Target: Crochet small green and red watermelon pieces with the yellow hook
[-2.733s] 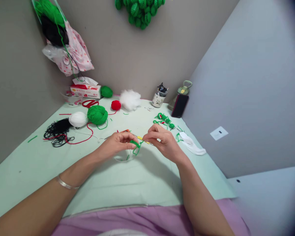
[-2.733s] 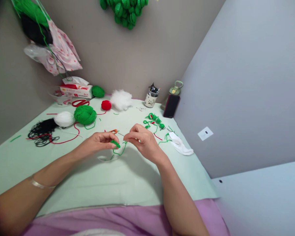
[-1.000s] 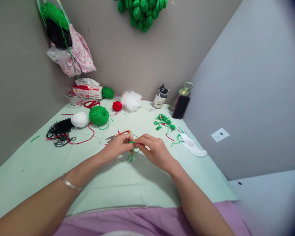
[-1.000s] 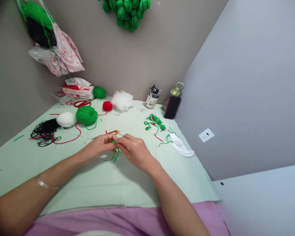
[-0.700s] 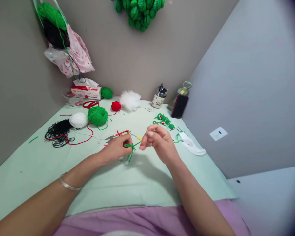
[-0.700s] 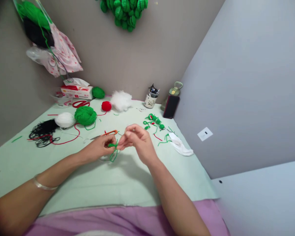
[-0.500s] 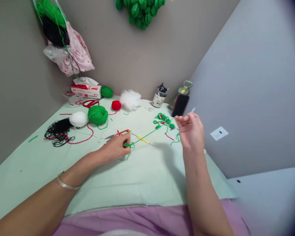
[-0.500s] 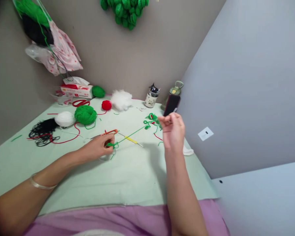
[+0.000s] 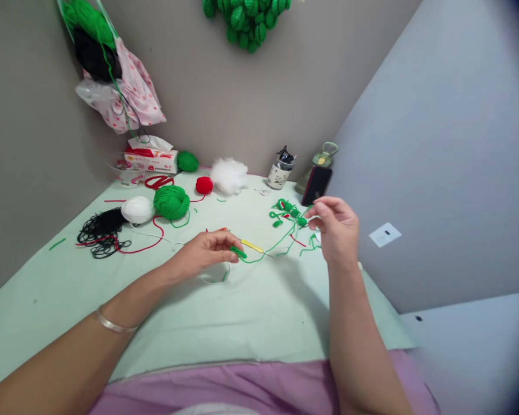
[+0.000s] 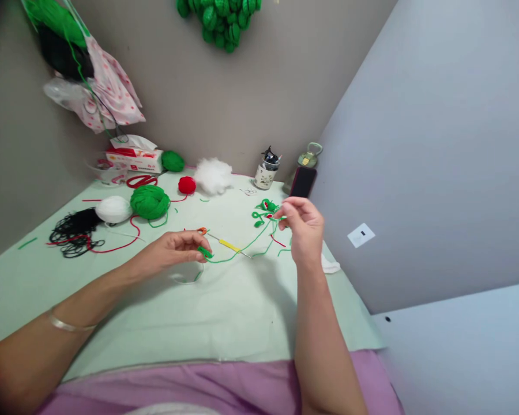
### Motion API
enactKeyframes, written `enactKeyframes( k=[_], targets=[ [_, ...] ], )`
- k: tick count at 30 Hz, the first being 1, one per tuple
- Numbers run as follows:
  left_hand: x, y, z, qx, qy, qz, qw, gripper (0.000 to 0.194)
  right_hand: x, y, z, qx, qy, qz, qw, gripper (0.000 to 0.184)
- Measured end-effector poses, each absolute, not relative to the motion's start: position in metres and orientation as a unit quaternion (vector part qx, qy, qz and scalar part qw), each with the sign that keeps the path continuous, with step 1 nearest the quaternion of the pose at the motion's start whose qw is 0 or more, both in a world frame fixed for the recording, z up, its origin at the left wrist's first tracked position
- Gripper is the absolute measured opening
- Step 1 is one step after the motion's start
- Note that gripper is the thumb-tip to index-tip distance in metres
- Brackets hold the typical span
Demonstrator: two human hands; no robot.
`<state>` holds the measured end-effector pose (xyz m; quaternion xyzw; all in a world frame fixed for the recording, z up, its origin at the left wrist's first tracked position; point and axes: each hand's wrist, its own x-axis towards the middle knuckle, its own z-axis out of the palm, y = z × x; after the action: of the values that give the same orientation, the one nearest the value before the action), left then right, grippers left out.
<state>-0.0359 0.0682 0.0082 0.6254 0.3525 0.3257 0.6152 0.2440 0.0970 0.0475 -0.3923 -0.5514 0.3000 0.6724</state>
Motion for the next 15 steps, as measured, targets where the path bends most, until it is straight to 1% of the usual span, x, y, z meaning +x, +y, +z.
enactKeyframes(
  k=[3,6,8,11,15],
  targets=[
    [-0.036,0.068,0.008,0.637,0.355,0.321,0.604,0.02,0.223,0.084,0.045,-0.387,-0.694,0.269,0.544,0.003],
    [-0.035,0.067,0.008,0.646,0.363,0.314,0.594,0.022,0.206,0.072,0.041,-0.367,-0.799,0.22,0.422,0.008],
    [-0.035,0.067,0.008,0.648,0.363,0.314,0.591,0.023,0.199,0.067,0.039,-0.36,-0.835,0.203,0.365,0.012],
    [-0.035,0.067,0.008,0.653,0.36,0.314,0.588,0.023,0.196,0.065,0.037,-0.356,-0.851,0.197,0.331,0.015],
    [-0.035,0.067,0.009,0.657,0.367,0.31,0.581,0.023,0.199,0.067,0.037,-0.359,-0.851,0.187,0.333,0.015]
  ],
)
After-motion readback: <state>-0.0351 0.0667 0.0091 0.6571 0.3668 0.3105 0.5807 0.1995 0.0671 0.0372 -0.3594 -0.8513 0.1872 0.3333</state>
